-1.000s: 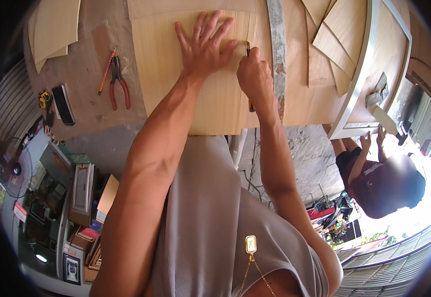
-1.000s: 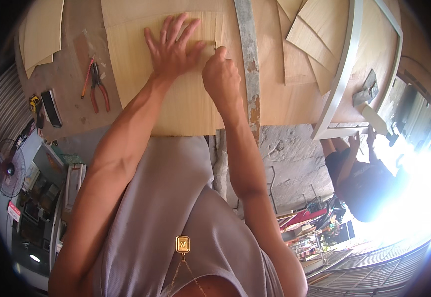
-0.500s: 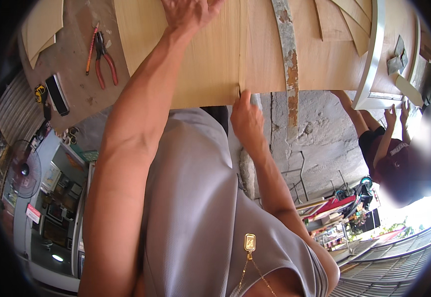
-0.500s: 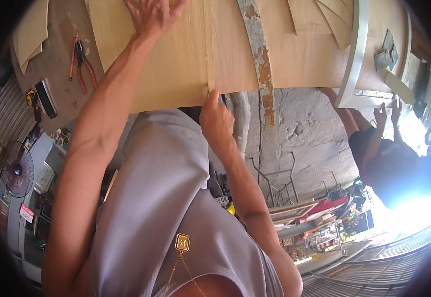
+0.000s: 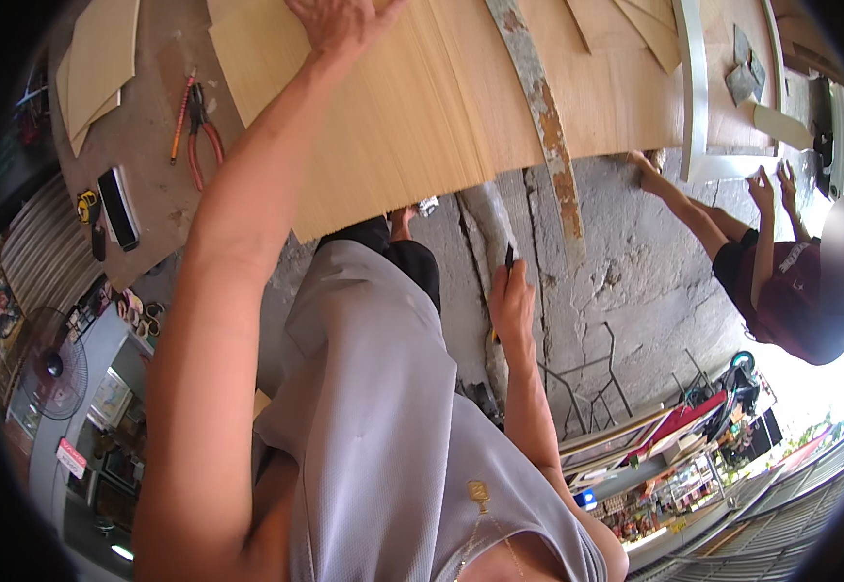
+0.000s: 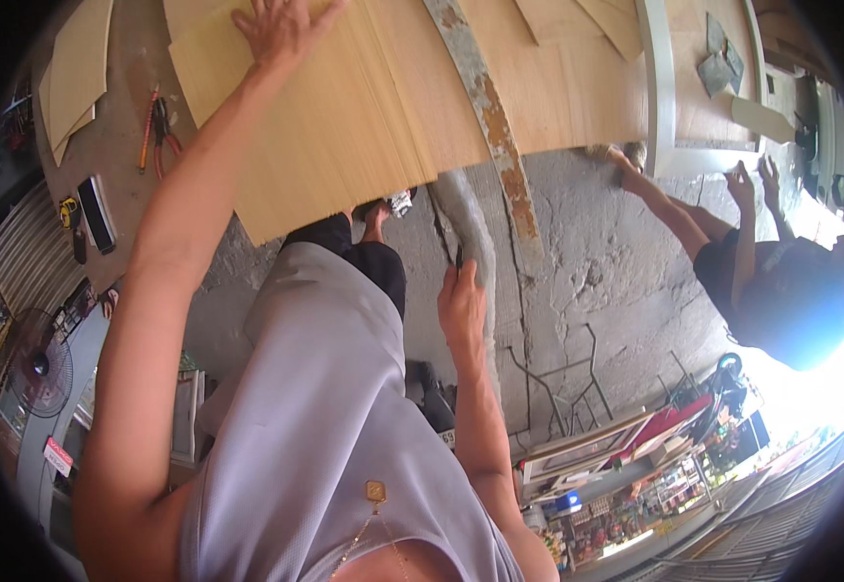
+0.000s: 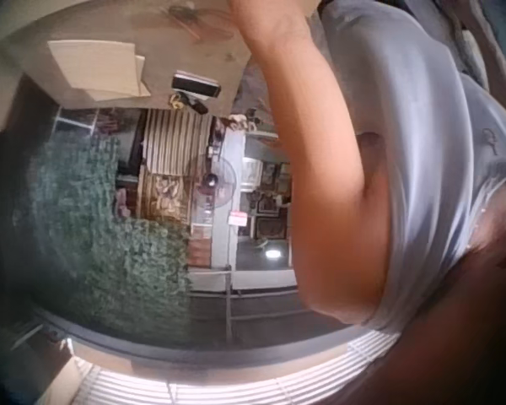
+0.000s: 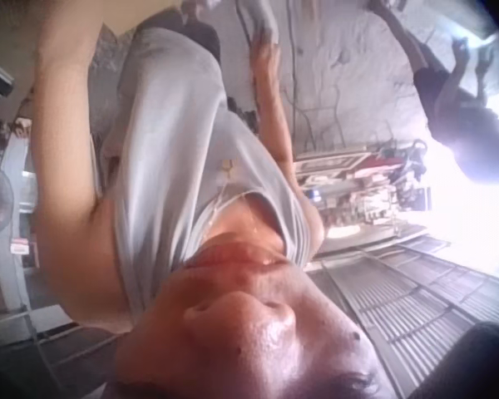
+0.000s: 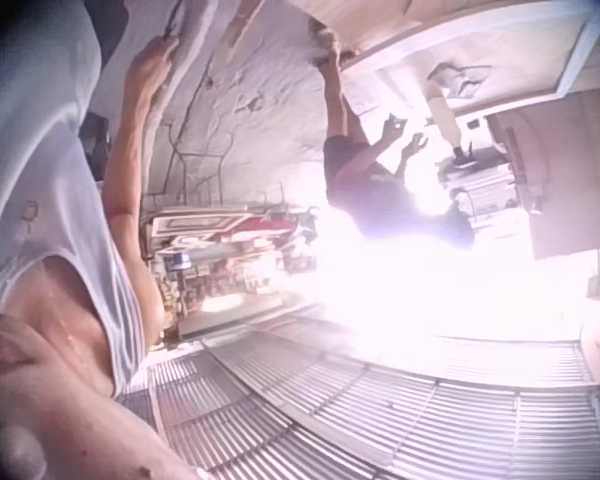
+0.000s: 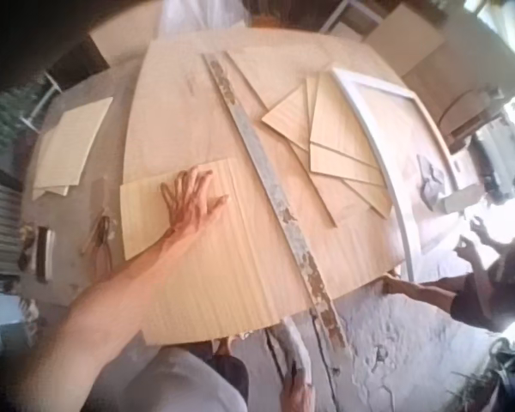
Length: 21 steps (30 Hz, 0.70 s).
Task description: The person uses a utility knife and a metal ruler to cut rectangular pieces of plywood on a workbench. They repeatedly score the wood along the ruler edge, then snap off the cut sections. A second person is visible in the background working on a wooden frame.
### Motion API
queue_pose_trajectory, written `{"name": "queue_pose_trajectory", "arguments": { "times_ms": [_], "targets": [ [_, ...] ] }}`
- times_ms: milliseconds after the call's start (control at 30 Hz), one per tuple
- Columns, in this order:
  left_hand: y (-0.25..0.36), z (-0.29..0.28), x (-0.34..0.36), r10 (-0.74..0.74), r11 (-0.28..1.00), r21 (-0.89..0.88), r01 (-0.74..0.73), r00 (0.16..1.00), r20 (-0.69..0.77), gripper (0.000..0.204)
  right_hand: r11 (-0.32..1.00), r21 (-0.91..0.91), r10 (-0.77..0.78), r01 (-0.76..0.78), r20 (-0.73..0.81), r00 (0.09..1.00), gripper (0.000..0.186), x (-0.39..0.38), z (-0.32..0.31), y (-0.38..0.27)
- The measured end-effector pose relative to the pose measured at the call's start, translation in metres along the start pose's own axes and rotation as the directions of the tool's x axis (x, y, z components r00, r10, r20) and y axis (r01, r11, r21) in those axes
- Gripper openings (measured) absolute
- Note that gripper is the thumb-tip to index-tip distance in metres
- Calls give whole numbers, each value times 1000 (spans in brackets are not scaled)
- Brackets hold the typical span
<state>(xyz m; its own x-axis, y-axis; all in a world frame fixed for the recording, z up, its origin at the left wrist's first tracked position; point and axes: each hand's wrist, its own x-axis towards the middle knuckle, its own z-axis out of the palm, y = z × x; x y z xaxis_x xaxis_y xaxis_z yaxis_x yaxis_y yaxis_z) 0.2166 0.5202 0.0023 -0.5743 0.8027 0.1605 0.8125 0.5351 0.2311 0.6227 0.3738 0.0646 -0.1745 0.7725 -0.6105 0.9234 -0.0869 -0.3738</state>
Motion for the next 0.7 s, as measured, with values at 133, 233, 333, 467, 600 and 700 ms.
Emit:
{"name": "queue_pose_trajectory", "arguments": {
  "times_ms": [133, 233, 333, 467, 600, 700],
  "targets": [
    [-13, 21, 0, 55, 992, -104, -65, 994, -96, 60, 949, 176, -237, 263, -157, 959, 18, 72, -33, -102],
    [-23, 34, 5, 120, 992, -3, -124, 967, -227, 50, 912, 64, -391, 406, -171, 904, 19, 136, -49, -182],
    [-10, 18, 3, 114, 993, -22, -119, 978, -175, 50, 862, 14, -498, 507, -168, 851, 22, 196, -51, -251],
    [-4, 12, 4, 63, 997, -45, -70, 989, -132, 50, 846, -59, -533, 530, -111, 839, 23, 252, -43, -307],
    [-7, 9, 18, 19, 999, -48, -24, 995, -93, 53, 842, -92, -535, 532, -13, 844, 27, 269, -43, -330],
    [-6, 5, 16, 12, 999, -43, -14, 999, -44, 55, 864, -98, -494, 494, 22, 869, 27, 273, -47, -335]
  ]
}}
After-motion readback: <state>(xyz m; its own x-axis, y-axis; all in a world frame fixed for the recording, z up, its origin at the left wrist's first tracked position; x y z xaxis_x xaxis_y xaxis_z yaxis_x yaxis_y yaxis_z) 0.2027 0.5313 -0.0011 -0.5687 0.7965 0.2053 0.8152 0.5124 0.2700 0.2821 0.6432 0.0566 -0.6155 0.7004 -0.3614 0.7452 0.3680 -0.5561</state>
